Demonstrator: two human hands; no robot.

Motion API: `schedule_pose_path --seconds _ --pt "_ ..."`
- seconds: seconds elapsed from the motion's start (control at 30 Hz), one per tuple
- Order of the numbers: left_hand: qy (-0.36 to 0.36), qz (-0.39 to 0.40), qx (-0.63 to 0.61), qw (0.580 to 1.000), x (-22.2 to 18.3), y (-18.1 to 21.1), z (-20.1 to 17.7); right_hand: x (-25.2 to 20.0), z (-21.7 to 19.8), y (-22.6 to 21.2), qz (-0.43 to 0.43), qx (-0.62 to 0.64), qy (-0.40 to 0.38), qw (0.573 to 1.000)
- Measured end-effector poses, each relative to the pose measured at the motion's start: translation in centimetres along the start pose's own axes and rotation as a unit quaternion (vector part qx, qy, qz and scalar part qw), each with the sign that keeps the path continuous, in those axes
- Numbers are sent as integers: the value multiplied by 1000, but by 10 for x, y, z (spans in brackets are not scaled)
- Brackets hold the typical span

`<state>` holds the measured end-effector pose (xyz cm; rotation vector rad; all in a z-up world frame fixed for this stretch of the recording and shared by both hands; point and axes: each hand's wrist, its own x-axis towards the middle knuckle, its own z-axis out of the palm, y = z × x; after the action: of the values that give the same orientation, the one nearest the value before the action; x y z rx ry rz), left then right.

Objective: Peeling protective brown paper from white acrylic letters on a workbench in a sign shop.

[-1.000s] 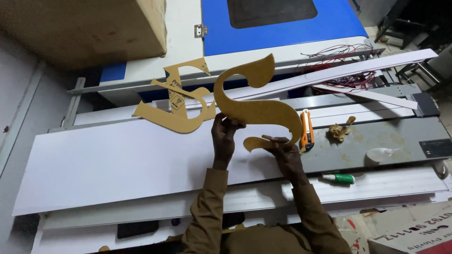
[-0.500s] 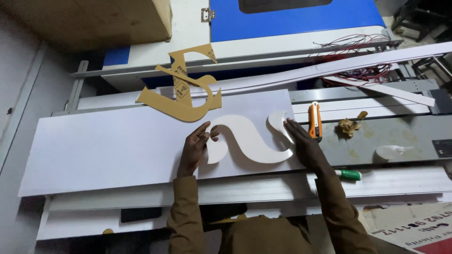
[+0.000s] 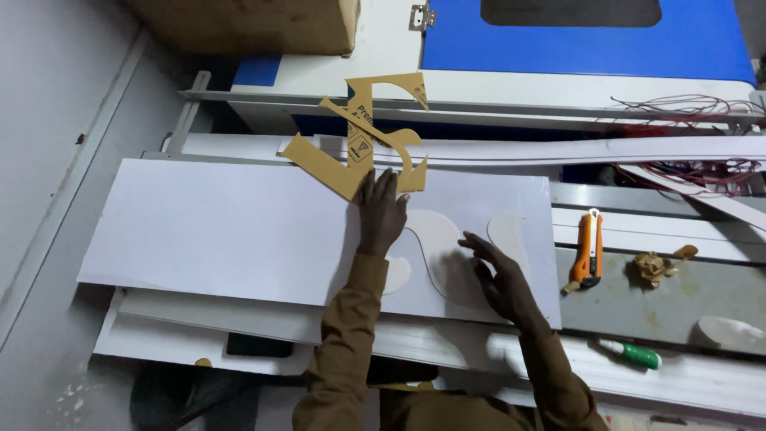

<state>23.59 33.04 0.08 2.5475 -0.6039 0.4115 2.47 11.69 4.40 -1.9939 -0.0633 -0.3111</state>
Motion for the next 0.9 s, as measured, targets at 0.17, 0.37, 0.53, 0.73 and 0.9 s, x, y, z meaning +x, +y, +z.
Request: schedule_pose_path --seconds 0.17,0.37,0.53,0.73,0.9 --pt "1 -8 -41 999 11 -39 46 18 7 0 69 52 -44 995" --pt "39 60 -192 979 -11 -2 -36 77 9 -40 72 138 -40 987" --pt "43 127 -207 969 -42 31 -59 93 37 -69 -94 49 -70 992" --pt "63 32 -371 926 -78 50 -99 58 48 -52 -236 -129 132 954" --pt "208 -58 -910 355 -112 63 -116 1 44 -23 -283 -265 216 896"
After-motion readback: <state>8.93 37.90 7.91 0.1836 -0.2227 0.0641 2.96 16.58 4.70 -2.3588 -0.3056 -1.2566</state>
